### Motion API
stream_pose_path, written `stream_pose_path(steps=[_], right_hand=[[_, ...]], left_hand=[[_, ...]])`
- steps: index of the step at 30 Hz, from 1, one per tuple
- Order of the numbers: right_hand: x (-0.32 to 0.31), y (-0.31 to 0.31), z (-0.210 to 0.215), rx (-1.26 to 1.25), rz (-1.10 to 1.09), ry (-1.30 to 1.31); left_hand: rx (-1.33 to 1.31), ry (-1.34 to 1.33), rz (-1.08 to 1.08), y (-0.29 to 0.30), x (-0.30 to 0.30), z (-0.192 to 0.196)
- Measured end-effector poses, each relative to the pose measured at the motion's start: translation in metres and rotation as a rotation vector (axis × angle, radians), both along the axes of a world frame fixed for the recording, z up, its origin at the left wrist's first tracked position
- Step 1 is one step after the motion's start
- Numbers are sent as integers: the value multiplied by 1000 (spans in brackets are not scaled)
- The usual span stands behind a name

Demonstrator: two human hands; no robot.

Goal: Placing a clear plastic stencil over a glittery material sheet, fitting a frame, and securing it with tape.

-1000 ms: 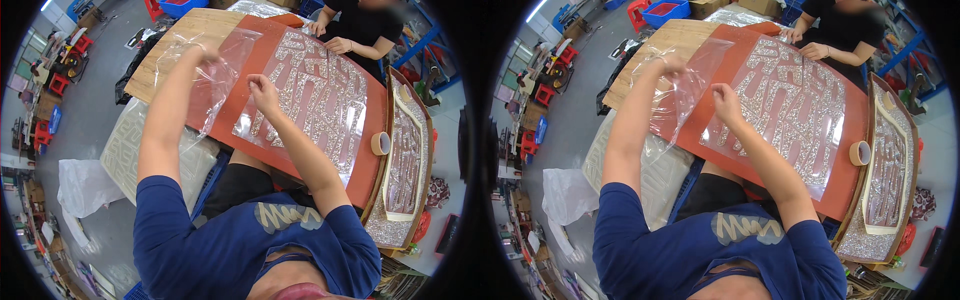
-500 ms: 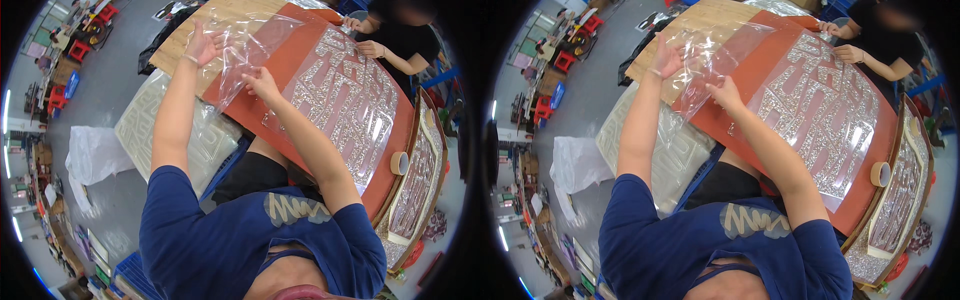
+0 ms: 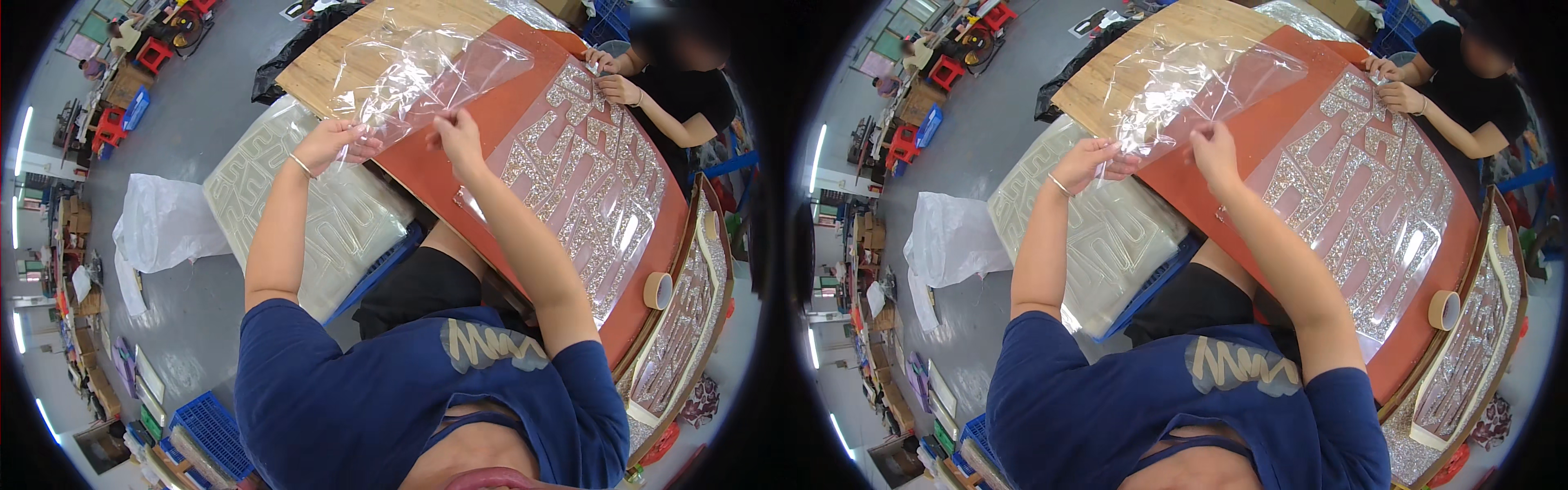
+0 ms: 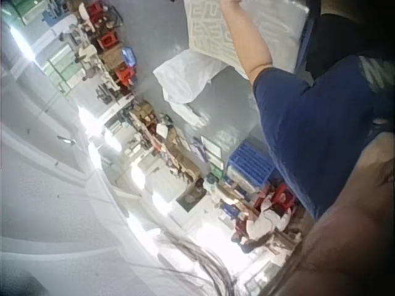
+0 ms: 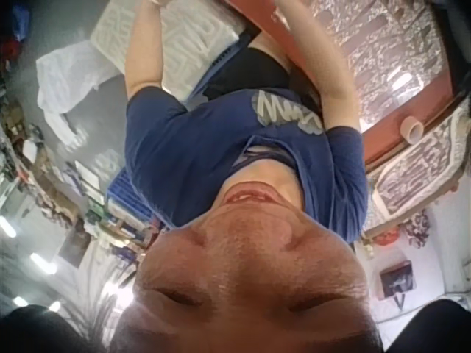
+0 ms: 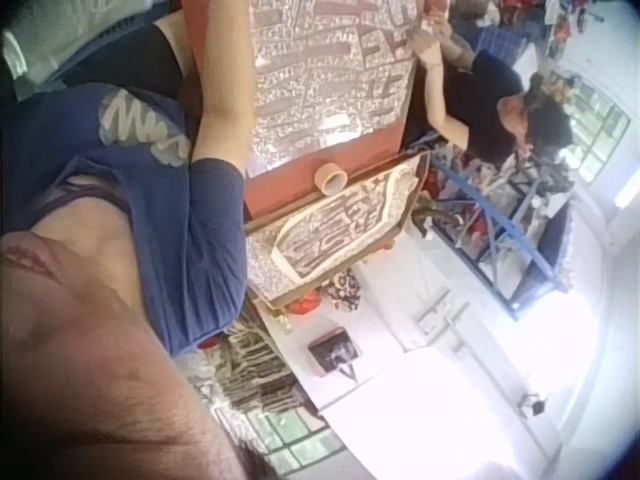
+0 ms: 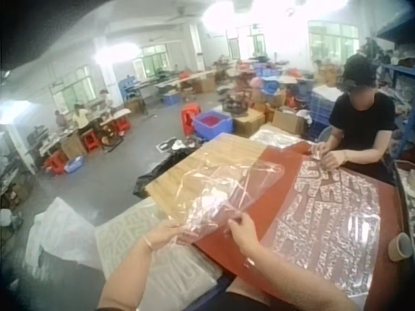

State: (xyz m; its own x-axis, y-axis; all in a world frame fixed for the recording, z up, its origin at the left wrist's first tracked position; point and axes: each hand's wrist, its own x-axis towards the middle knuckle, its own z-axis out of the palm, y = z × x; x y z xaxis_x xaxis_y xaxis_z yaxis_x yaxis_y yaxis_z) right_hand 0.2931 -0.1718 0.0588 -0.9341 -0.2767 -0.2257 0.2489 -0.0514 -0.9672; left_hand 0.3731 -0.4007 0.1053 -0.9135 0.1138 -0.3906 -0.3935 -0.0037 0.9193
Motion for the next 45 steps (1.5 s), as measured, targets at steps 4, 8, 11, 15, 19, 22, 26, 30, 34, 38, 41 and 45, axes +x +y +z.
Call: stream_pose_path(steps=[4, 8, 11, 15, 19, 22, 26, 30, 34, 38, 41, 45], right_hand=[[58, -5, -6, -290, 188, -349], [83, -27, -6, -491, 266, -561], [82, -42, -10, -535, 253, -598], [91, -54, -4, -583, 185, -641], [105, -58, 3, -640, 147, -681], [109, -58, 2, -673, 85, -699], [118, -58, 8, -655, 45, -746], [124, -47, -1, -708, 78, -732], [133, -32, -6, -725, 110, -693], [132, -19, -21, -716, 187, -633], [135, -11, -30, -722, 157, -631], [141, -7, -34, -655, 124, -620]], left_hand=[[18, -70, -36, 3, -2, 6], [27, -93, -9, 12, -1, 7], [46, -92, 8, 16, -1, 0], [17, -69, 38, 22, 6, -1], [53, -53, 87, 26, 16, -11], [75, -48, 164, 33, 21, -10], [178, 12, 336, 31, 34, -24], [245, 113, 461, 38, 51, -50], [-654, 701, 832, 50, 76, -85], [-811, 542, 1260, 60, 97, -114], [681, -66, 774, 60, 122, -94], [661, 67, 639, 82, 128, -94]])
